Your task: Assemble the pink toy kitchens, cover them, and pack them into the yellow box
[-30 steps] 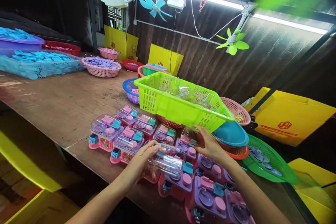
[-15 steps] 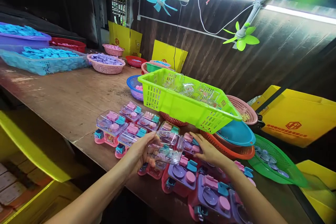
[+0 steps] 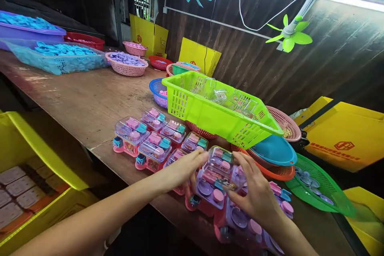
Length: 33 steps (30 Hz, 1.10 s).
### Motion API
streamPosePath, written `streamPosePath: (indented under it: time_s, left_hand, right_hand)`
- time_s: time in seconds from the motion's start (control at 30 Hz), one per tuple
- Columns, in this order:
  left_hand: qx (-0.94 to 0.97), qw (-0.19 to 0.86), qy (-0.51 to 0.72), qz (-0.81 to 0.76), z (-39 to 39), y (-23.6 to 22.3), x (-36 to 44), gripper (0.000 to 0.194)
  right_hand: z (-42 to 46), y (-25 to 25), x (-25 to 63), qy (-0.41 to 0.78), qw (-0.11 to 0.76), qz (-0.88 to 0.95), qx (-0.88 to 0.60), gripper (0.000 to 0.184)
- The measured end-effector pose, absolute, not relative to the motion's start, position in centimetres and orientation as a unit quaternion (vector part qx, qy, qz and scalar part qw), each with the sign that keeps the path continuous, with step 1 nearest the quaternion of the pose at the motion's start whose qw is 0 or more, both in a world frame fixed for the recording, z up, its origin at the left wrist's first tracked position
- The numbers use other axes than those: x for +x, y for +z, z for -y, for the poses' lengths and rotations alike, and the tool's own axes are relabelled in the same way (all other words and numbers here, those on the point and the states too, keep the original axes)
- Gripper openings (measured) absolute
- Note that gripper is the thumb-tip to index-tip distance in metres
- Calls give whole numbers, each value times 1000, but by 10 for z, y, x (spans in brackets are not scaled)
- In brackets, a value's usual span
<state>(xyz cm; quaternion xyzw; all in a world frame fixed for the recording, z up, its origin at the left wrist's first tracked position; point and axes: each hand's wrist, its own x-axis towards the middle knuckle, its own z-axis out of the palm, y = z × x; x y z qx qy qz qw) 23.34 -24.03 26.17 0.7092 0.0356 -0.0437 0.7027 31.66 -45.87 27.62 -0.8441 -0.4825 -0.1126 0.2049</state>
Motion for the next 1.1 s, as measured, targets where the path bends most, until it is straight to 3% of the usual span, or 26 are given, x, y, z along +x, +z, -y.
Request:
streamPosePath:
  time_s: [0.1,0.2,0.33,0.43,0.6,0.77,0.87,1.0,1.1]
  left_hand:
    - [851,499,160,29,241,252,229,72]
    - [901,375,176,132,241,247,233,81]
    - [902,342,147,218,238,251,246,89]
    - [920,280,131,242,237,246,255,92]
    - [945,184,79,259,241,222,262,76]
    - [948,161,74,264,246,217,267,73]
    - [953,155,56,255,248,219,268,76]
    - [945,177,8,274,248,239,271,88]
    - [931,207,72,290,249,274,283,84]
  right_hand:
    - [466,255,322,14,265,427,-865,72]
    - [467,241,327,22,303,422,-854,71]
    - [464,230,328,-40,292,437,-850,79]
    - [464,222,325,-17,272,456,-847,82]
    - [468,207,317,71,218,441,-868,88]
    - [472,206,318,67,143,454,-877,97]
    - [474,235,338,-3,175,487,-856,85]
    - [472,313,402,-275,255,400,-836,42]
    - [458,369,466,-329,200,341,-857,39]
